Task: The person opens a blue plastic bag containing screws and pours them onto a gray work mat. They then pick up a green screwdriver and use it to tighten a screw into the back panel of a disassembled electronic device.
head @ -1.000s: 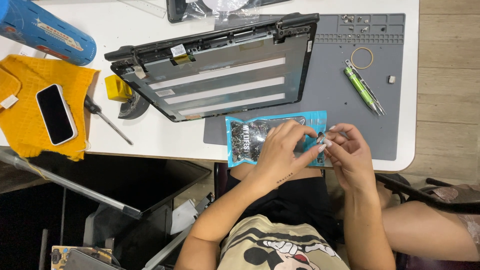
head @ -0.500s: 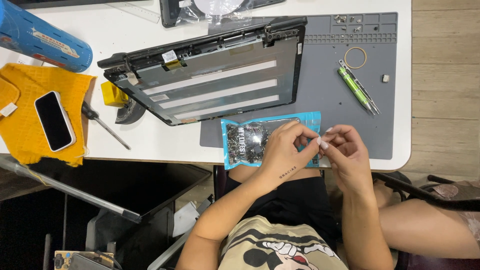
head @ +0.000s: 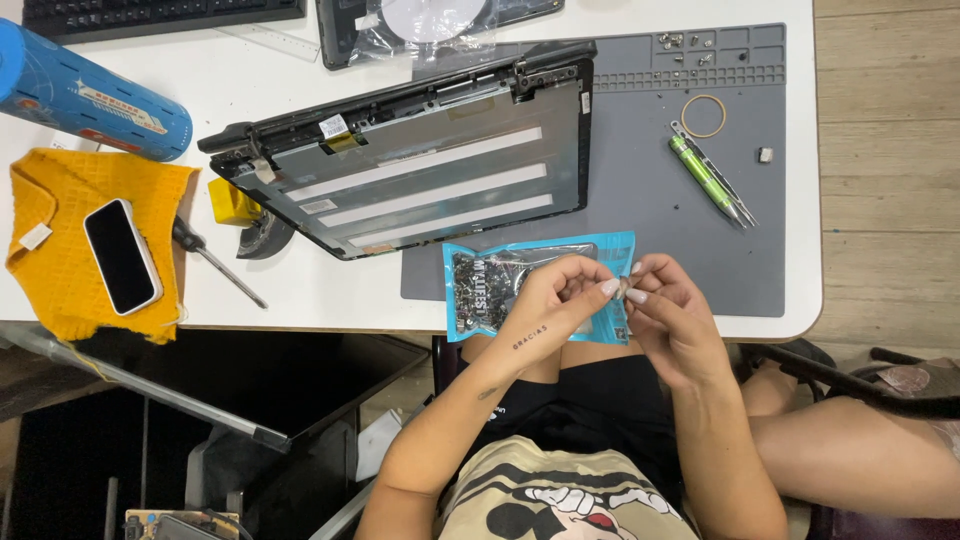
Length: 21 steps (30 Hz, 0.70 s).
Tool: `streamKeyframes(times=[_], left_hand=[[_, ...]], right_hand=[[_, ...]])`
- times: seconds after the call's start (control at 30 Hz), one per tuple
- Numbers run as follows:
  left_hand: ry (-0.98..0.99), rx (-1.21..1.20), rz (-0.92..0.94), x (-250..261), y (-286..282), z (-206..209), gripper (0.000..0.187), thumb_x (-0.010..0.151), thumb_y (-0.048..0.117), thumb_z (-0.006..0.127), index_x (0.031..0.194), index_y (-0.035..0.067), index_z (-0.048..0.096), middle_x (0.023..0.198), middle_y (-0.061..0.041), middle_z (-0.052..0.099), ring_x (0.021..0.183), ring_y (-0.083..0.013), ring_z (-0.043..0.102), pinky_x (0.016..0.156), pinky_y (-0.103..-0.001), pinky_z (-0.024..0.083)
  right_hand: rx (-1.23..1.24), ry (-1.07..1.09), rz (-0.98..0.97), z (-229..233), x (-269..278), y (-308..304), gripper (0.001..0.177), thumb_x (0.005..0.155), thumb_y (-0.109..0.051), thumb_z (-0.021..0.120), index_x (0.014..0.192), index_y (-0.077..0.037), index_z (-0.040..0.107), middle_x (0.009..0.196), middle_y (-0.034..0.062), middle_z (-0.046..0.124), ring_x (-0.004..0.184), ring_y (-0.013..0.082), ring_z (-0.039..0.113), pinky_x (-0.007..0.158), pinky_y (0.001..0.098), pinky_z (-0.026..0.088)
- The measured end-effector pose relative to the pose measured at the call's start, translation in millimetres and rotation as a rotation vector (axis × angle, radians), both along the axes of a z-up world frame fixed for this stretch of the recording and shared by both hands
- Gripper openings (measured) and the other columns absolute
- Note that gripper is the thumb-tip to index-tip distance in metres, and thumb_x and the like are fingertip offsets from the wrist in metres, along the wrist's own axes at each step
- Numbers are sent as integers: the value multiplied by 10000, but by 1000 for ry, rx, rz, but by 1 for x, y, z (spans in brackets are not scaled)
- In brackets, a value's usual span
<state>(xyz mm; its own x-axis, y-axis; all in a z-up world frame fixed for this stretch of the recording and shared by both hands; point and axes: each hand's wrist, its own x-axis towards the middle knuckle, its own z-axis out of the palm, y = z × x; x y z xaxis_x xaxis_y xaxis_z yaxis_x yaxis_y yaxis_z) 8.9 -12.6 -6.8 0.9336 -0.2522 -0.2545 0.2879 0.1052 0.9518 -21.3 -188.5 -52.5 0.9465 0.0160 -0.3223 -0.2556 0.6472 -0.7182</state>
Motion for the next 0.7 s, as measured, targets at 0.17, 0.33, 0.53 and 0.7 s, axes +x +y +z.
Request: streamKeyframes(times=[0.17, 0.33, 0.53, 0.7], left_hand=[[72, -66, -24, -1, 7, 34, 158, 945, 170, 748, 1024, 34, 761, 727, 8, 565, 684, -13, 501, 623, -161, 433], [23, -22, -19, -7, 10, 5, 155, 927, 169, 780, 965, 25, 736, 661, -3, 521, 619, -40, 565, 582, -161, 460], [-15, -5, 16, -9, 14, 9, 104, 897, 123, 776, 922, 32, 734, 652, 11, 504, 645, -21, 494, 593, -179, 416], [0, -53, 32, -9, 12, 23, 108, 933, 147, 748, 911, 44, 723, 637, 20, 517, 647, -12, 491, 608, -171, 400]], right_hand=[[89, -11, 109, -5, 7, 4, 260, 931, -79, 639, 1159, -30, 523, 878, 108, 592, 817, 175, 599, 733, 318, 508], [58, -43, 119, 7, 9, 16, 240, 949, -94, 674, 1128, -38, 524, 870, 92, 610, 806, 181, 649, 715, 311, 527], [-5, -72, 71, 16, 7, 27, 224, 940, -44, 696, 1077, -64, 520, 830, 71, 611, 766, 168, 636, 710, 289, 518], [-312, -89, 130, 22, 9, 27, 196, 963, -99, 702, 1092, -8, 587, 811, 126, 636, 718, 164, 599, 666, 316, 544]])
